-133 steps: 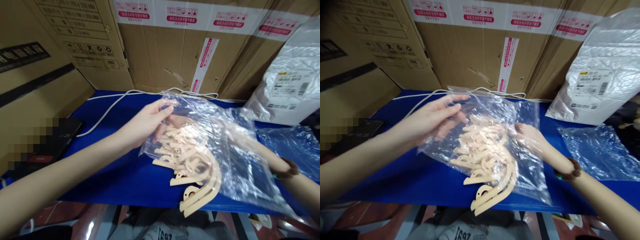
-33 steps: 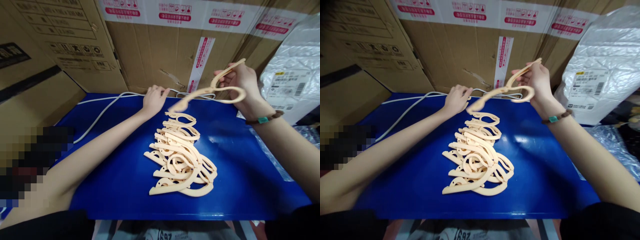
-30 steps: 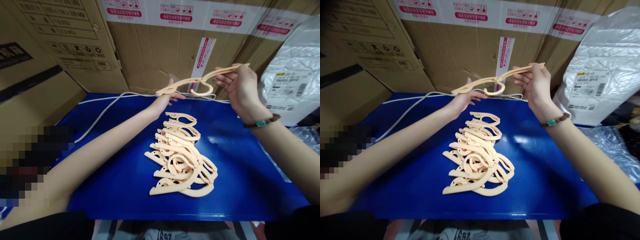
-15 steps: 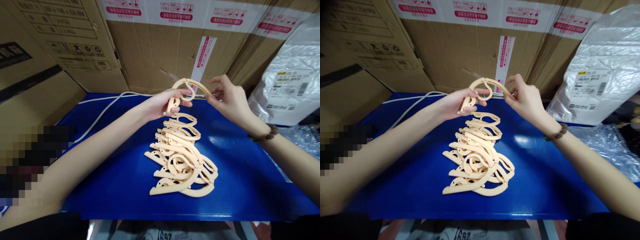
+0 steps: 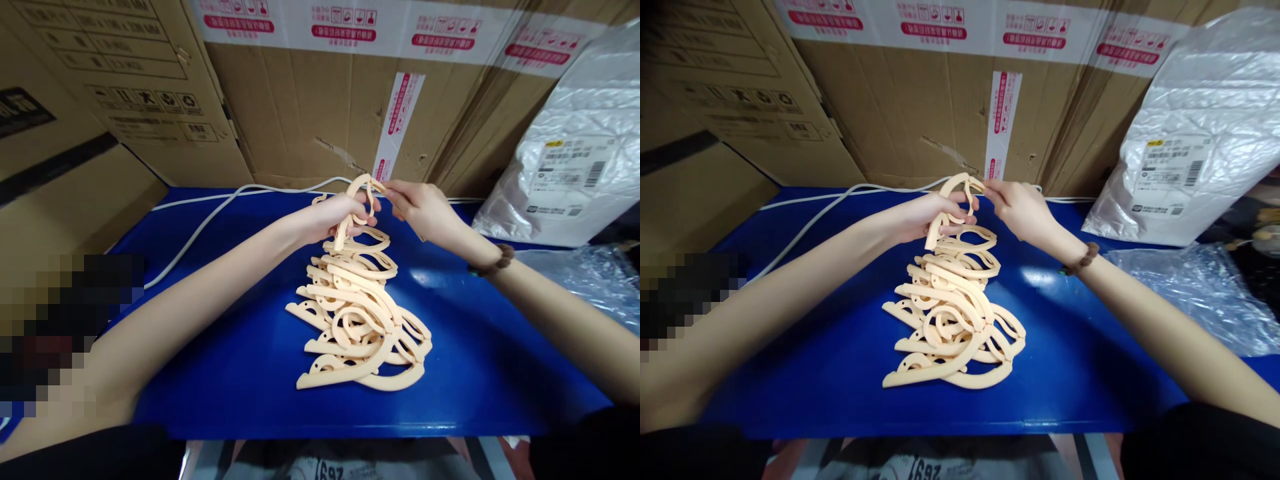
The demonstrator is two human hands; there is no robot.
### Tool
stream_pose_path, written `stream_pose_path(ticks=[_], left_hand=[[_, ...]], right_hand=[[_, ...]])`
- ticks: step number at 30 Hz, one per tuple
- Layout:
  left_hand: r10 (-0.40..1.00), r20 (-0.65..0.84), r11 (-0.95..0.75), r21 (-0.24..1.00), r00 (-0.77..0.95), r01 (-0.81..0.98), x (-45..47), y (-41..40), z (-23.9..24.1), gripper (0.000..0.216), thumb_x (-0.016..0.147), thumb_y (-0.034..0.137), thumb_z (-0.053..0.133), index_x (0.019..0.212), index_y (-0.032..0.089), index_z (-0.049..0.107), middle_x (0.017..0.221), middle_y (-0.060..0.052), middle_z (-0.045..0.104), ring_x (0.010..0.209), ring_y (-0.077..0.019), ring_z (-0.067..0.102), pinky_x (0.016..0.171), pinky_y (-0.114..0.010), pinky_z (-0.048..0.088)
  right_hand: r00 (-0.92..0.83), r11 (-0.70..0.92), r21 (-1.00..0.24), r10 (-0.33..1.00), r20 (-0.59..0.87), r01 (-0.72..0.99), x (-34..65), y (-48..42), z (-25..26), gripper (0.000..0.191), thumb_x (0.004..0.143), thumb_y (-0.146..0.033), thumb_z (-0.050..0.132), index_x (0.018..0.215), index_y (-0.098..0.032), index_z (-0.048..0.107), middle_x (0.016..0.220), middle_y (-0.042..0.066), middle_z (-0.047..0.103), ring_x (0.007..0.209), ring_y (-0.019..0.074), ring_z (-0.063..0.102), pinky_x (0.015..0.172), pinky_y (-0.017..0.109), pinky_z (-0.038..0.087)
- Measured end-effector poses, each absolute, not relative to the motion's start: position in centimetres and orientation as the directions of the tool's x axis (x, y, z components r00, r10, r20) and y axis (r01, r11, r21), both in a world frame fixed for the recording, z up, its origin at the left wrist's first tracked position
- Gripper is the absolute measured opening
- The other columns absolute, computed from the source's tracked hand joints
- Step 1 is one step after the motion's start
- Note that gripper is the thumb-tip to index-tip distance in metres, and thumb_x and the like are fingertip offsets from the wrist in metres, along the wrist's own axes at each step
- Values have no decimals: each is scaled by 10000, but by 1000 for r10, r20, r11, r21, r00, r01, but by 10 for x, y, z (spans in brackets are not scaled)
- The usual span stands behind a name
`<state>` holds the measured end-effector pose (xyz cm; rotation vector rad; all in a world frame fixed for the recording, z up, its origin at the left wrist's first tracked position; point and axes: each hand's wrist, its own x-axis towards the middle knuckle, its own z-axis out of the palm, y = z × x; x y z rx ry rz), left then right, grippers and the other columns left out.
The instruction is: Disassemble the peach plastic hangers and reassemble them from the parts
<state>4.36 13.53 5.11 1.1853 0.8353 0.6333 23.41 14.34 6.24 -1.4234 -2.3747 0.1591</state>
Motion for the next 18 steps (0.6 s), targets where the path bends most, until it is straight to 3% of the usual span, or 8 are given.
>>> stream_pose_path(ticks=[2,4,7,10,14,16,18], left_hand=[[859,-212,134,972,465,195,43,140,49,266,676,35,485,885,199,509,727,-14,563,427,-72,371,417,-224,237],[919,-145,-14,918,367,397,39,145,47,248,664,50,524,852,211,513,682,-1,550,445,-100,403,434,-244,284],[950,-101,-75,844,296,531,28,151,43,218,688,94,584,850,220,511,673,0,573,437,-118,421,436,-264,305],[961,-106,-40,858,254,513,19,156,42,118,860,309,559,917,215,517,771,-40,642,416,-116,435,431,-270,327],[977,-115,25,894,177,448,15,161,40,453,960,626,391,902,201,535,754,-79,661,389,-123,446,422,-274,324],[981,-131,62,910,141,410,15,163,37,470,965,643,368,886,205,522,738,-77,658,374,-120,444,409,-267,307],[985,-139,94,930,105,354,12,165,35,456,956,651,396,883,213,499,745,-70,656,375,-119,465,398,-257,292]], right_hand=[[-400,427,-490,902,165,760,236,152,53,412,1039,-416,348,1180,-192,664,653,1,590,553,151,544,542,247,385],[-328,301,-525,944,44,796,241,162,43,448,1052,-414,300,1196,-169,647,614,-9,557,502,140,504,503,237,386],[-227,201,-367,974,-29,908,255,176,29,397,1038,-353,346,1158,-149,666,637,31,622,515,165,550,530,260,427],[-148,156,-214,987,55,964,266,185,21,330,986,-295,450,1140,-85,653,824,168,715,715,262,666,655,326,472],[-96,102,-36,987,127,994,259,183,26,374,933,-251,501,1203,-14,607,1037,317,694,940,389,682,734,403,472],[-104,102,21,980,170,995,249,166,39,377,944,-296,495,1189,-37,617,1040,305,697,956,388,677,730,395,462],[-191,183,54,953,237,982,239,132,56,342,956,-389,482,1056,-115,659,915,220,722,841,332,678,665,359,430]])
